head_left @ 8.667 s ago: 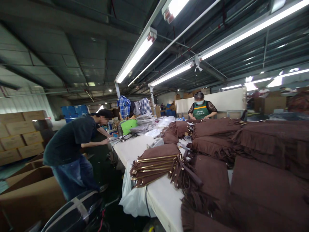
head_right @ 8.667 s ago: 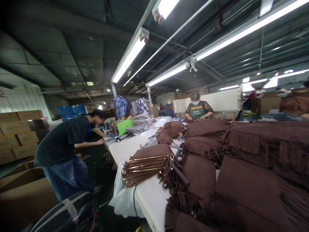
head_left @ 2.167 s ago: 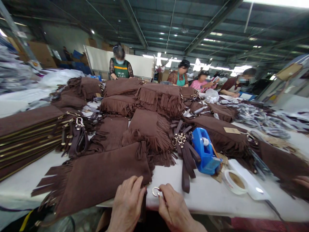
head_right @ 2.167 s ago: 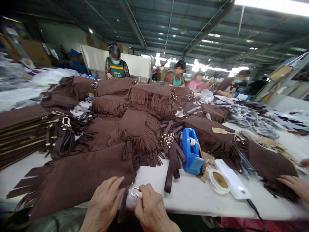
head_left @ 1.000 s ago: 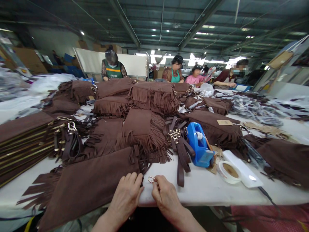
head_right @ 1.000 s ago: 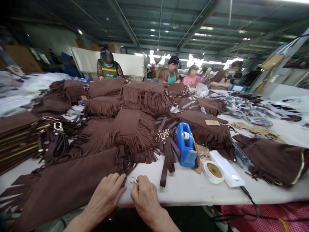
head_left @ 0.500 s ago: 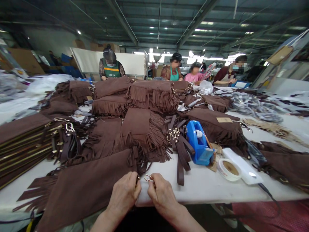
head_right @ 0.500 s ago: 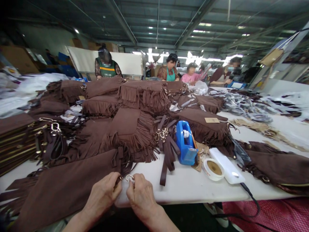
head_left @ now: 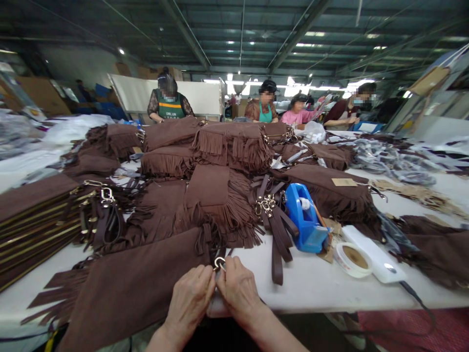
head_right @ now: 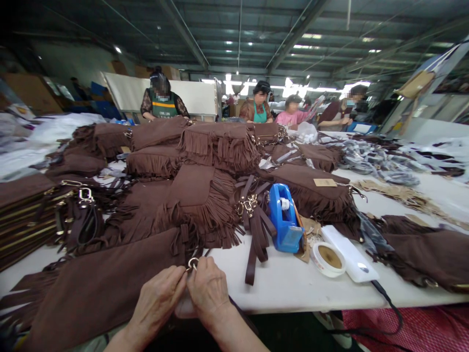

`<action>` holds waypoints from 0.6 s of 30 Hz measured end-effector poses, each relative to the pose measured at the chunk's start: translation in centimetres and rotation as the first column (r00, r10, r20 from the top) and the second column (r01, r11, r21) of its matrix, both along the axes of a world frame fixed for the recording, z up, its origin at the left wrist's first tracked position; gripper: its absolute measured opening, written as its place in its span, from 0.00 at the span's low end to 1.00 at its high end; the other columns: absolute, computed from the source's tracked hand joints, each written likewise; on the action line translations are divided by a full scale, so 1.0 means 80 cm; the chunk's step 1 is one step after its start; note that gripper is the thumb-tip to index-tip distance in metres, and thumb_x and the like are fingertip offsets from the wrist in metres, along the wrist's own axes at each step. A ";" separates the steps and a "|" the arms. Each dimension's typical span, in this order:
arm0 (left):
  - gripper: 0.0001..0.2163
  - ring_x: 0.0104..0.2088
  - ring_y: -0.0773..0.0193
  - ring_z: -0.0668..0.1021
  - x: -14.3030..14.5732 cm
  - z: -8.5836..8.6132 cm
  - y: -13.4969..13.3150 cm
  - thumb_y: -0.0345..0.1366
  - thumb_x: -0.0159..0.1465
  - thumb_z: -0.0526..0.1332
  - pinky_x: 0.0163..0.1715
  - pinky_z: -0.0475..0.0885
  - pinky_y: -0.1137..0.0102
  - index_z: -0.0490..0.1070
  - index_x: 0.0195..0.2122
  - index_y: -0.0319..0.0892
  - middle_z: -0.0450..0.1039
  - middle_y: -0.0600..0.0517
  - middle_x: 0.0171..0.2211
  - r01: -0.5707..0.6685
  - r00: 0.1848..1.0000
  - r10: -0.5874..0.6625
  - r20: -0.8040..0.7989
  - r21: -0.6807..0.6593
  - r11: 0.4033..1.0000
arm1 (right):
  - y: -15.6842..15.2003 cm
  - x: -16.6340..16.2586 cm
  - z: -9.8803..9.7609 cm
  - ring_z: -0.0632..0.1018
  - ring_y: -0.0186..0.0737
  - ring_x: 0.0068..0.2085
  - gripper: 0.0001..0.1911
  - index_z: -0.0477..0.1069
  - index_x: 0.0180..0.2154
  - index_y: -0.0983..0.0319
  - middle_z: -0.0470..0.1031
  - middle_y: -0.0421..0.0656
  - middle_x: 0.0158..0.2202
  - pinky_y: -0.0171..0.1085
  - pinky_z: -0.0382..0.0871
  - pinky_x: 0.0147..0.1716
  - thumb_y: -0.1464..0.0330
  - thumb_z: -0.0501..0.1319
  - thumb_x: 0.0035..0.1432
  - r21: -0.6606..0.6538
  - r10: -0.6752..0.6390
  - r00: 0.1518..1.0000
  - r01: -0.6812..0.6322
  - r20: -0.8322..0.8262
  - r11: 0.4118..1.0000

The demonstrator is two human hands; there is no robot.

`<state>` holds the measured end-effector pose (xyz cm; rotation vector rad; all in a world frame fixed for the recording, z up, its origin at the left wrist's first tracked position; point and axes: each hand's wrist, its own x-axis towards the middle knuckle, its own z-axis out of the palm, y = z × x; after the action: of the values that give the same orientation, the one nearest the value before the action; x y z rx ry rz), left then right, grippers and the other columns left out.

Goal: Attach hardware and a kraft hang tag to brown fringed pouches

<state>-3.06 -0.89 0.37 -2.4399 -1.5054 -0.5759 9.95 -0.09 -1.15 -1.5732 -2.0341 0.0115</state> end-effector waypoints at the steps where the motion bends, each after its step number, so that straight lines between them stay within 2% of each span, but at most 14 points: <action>1: 0.11 0.23 0.66 0.70 0.000 0.000 0.000 0.30 0.63 0.47 0.25 0.62 0.72 0.61 0.24 0.44 0.66 0.56 0.20 -0.002 1.000 0.002 0.007 0.008 1.000 | 0.001 0.000 -0.001 0.73 0.39 0.24 0.05 0.63 0.29 0.62 0.69 0.43 0.25 0.33 0.62 0.21 0.75 0.52 0.50 0.009 -0.005 1.000 0.005 0.006 1.000; 5: 0.12 0.22 0.66 0.70 0.001 0.001 0.000 0.29 0.63 0.47 0.25 0.62 0.72 0.60 0.23 0.44 0.65 0.56 0.20 0.003 0.999 -0.004 0.036 0.010 1.000 | 0.003 -0.001 -0.006 0.73 0.39 0.24 0.04 0.62 0.29 0.61 0.69 0.42 0.24 0.33 0.62 0.21 0.75 0.51 0.51 0.022 -0.024 0.999 0.023 0.026 0.999; 18: 0.13 0.22 0.67 0.71 -0.002 0.001 0.000 0.30 0.63 0.45 0.24 0.63 0.73 0.62 0.23 0.44 0.67 0.56 0.20 0.008 0.996 -0.005 0.092 -0.029 1.000 | 0.003 0.001 -0.003 0.73 0.40 0.24 0.05 0.62 0.29 0.61 0.70 0.43 0.24 0.34 0.64 0.21 0.75 0.51 0.53 0.035 0.057 0.996 -0.060 0.071 0.998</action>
<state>-3.19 -0.85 0.41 -2.4726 -1.5517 -0.6804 10.00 0.19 -1.39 -1.5103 -2.1221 -0.0601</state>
